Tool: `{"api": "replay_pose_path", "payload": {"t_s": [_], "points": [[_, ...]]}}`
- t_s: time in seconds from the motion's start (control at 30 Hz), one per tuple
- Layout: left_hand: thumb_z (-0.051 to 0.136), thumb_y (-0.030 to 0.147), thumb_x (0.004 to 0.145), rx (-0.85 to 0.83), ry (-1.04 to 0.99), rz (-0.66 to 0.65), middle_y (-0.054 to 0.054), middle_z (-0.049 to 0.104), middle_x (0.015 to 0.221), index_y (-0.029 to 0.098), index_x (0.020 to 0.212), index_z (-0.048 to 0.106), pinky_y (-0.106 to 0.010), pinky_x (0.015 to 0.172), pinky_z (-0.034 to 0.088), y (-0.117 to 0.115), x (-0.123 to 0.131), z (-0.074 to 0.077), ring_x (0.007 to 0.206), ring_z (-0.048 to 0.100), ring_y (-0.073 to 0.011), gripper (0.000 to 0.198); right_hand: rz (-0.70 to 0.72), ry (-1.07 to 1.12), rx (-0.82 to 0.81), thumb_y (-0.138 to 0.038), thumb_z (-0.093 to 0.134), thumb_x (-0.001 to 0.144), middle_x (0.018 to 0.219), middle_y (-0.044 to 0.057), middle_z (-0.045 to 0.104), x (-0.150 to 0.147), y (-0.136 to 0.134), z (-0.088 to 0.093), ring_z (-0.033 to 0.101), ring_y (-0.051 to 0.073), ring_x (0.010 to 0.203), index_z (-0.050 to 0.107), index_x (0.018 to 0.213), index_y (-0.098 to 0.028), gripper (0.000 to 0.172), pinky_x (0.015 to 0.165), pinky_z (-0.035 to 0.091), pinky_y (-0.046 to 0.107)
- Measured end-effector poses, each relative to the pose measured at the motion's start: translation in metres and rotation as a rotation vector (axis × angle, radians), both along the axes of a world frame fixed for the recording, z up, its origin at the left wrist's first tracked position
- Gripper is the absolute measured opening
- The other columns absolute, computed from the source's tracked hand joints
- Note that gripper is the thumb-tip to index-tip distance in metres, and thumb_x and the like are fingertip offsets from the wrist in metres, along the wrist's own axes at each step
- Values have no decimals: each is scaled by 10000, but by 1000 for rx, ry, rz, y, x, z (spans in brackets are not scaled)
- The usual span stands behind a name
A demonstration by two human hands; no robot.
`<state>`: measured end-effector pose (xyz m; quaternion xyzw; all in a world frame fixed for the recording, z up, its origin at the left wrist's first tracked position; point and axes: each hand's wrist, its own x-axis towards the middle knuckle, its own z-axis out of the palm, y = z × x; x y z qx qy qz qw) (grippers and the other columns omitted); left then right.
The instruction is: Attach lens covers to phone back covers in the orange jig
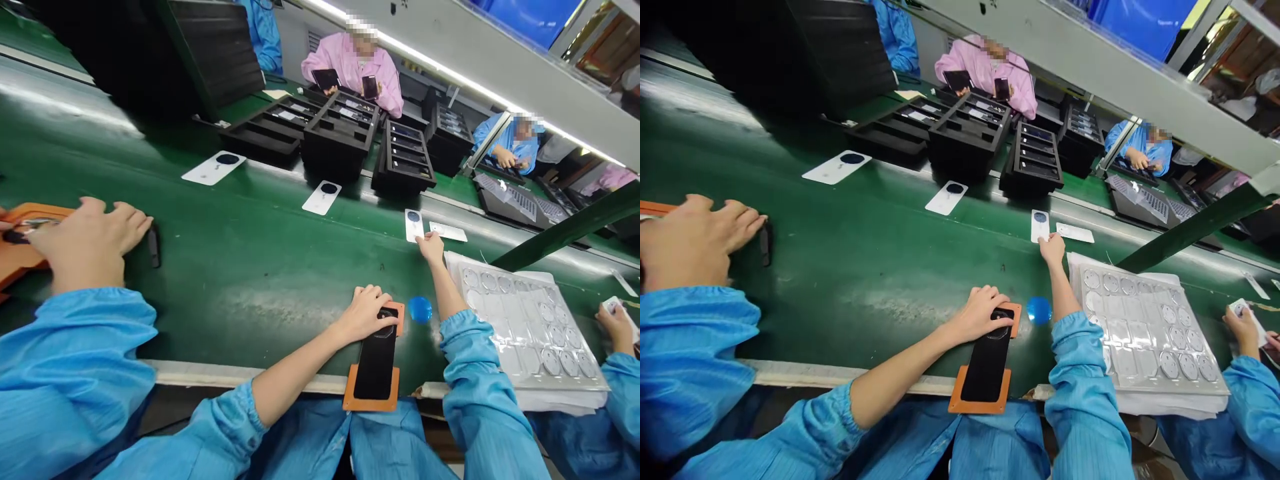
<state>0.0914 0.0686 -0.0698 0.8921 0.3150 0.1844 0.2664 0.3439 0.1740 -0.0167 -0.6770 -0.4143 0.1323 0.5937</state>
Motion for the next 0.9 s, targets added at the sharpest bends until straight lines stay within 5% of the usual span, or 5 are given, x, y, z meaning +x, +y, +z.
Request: {"api": "replay_pose_path", "payload": {"t_s": [0.23,0.43,0.57,0.77,0.9], "points": [[735,553,852,-147,-63,84,-33,598,901,192,910,655,-380,827,318,6,4,-1,943,495,-238,375,-91,-156,-477,-445,514,1019,1288,107,559,-2,43,5,647,98,953,558,1290,-43,487,926,549,309],[741,548,846,-91,-76,70,-27,622,889,184,868,635,-401,850,349,8,4,-1,945,527,-240,380,-42,-323,-673,-441,621,975,1311,110,583,-5,44,34,649,181,1051,571,1308,-134,456,938,560,404],[661,375,940,72,-247,199,-87,616,1114,209,1165,615,-427,920,411,20,-5,3,1100,557,-270,283,91,-534,-639,-315,653,956,1143,98,674,-20,33,67,663,218,1022,654,1139,-129,261,911,556,416],[758,370,849,492,-464,536,-237,455,1478,179,1466,437,-545,1086,347,29,-31,22,1426,383,-409,721,497,-832,-435,-198,656,913,1013,32,731,-54,-79,96,655,199,1015,710,975,-238,91,929,470,311],[581,202,937,442,-493,189,-83,750,1101,237,1186,696,-451,1046,389,18,-37,26,1109,672,-265,277,787,-1197,-85,-233,532,1000,900,38,716,-76,-178,94,644,170,841,683,1033,-235,154,784,465,312]]}}
